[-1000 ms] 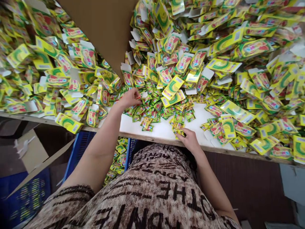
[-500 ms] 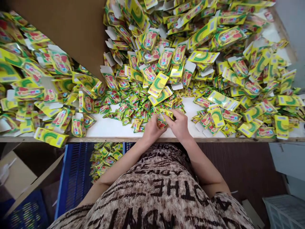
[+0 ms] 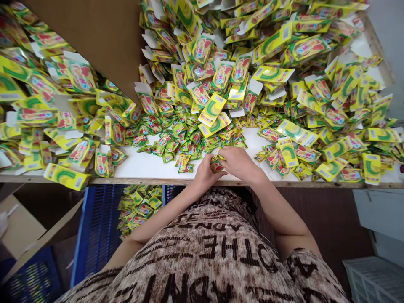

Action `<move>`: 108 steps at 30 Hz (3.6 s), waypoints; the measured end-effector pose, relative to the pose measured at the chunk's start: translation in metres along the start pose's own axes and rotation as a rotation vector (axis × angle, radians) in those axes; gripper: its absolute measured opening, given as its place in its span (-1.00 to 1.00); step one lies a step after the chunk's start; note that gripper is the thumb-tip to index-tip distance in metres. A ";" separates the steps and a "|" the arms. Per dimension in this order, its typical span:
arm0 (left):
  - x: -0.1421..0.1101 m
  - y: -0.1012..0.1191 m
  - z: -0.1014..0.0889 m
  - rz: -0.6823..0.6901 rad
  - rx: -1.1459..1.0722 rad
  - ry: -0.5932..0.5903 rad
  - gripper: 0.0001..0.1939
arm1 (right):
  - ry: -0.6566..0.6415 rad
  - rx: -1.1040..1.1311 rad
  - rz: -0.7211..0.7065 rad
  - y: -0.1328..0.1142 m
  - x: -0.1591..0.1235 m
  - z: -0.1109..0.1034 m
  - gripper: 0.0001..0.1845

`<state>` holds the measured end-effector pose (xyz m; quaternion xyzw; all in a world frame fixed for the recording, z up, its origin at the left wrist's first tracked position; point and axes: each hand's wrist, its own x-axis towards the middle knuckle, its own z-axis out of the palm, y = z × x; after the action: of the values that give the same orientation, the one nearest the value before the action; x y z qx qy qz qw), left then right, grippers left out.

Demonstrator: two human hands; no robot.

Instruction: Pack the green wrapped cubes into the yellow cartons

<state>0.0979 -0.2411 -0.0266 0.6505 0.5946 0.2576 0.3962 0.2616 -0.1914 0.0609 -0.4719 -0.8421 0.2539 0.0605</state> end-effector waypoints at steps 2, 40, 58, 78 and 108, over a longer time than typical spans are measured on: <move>0.000 0.002 -0.003 -0.048 -0.053 -0.011 -0.48 | 0.038 0.048 0.039 0.002 0.001 -0.007 -0.86; -0.004 -0.002 -0.004 -0.176 -0.224 0.117 -0.56 | 0.175 0.122 0.156 -0.021 0.009 0.031 -0.84; 0.002 -0.023 -0.024 -0.096 -0.946 -0.211 -0.57 | 0.203 0.229 0.053 -0.007 0.007 0.008 -0.88; 0.000 -0.024 -0.029 -0.065 -0.798 -0.231 -0.59 | -0.051 0.267 -0.229 0.006 0.002 0.031 -0.77; 0.009 -0.017 -0.035 -0.054 -0.714 0.066 -0.72 | 0.453 1.235 0.374 -0.003 0.004 0.084 -0.66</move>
<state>0.0611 -0.2252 -0.0223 0.4464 0.4965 0.4595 0.5857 0.2282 -0.2203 -0.0103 -0.5299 -0.4136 0.5891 0.4484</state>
